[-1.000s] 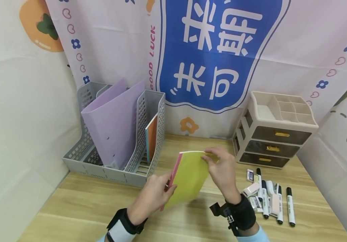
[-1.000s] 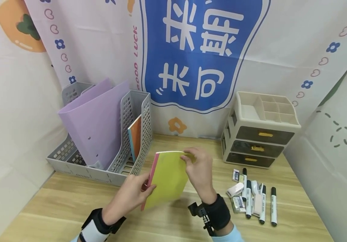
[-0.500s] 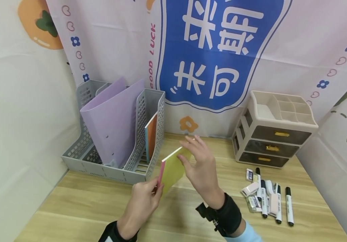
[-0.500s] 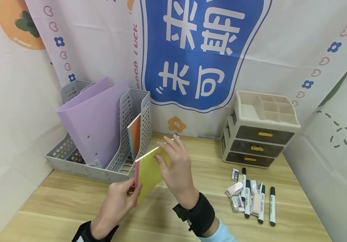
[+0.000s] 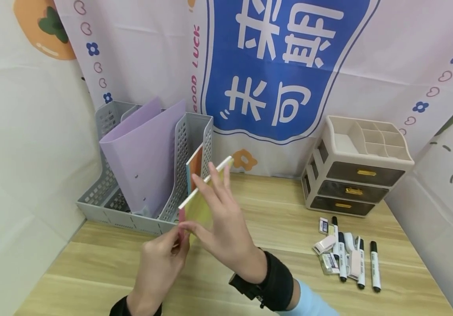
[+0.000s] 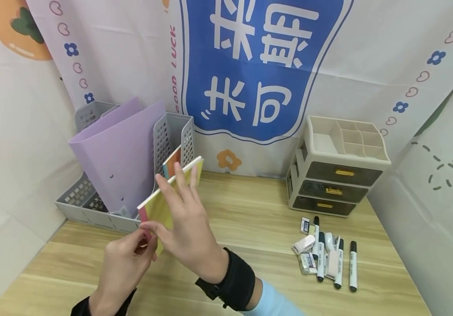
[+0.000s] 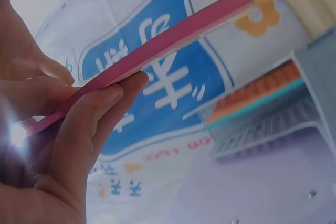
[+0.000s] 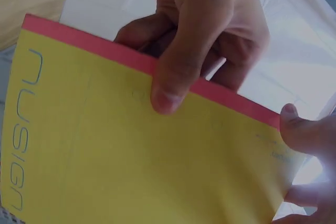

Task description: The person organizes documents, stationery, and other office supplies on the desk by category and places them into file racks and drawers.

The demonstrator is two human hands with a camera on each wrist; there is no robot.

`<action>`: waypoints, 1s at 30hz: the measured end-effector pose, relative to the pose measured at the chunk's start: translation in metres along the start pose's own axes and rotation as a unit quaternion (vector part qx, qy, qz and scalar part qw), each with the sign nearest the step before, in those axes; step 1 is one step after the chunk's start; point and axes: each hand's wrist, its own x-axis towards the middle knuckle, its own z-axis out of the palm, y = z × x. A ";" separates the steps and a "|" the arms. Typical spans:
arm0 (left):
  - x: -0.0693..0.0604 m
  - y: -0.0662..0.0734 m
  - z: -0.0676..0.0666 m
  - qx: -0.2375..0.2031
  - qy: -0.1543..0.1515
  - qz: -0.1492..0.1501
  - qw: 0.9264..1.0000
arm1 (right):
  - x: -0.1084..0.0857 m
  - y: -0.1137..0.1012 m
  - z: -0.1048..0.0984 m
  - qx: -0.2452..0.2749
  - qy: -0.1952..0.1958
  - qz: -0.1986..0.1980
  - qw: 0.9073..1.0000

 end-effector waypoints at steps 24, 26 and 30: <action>0.037 -0.056 -0.012 0.063 -0.008 -0.074 0.995 | 0.071 0.013 0.054 0.051 -0.090 -0.051 0.993; 0.041 -0.064 -0.006 0.057 -0.017 -0.085 0.995 | 0.075 0.019 0.059 0.042 -0.092 -0.044 0.994; 0.050 -0.077 0.006 0.044 -0.055 -0.124 0.990 | 0.082 0.032 0.066 0.027 -0.089 -0.030 0.995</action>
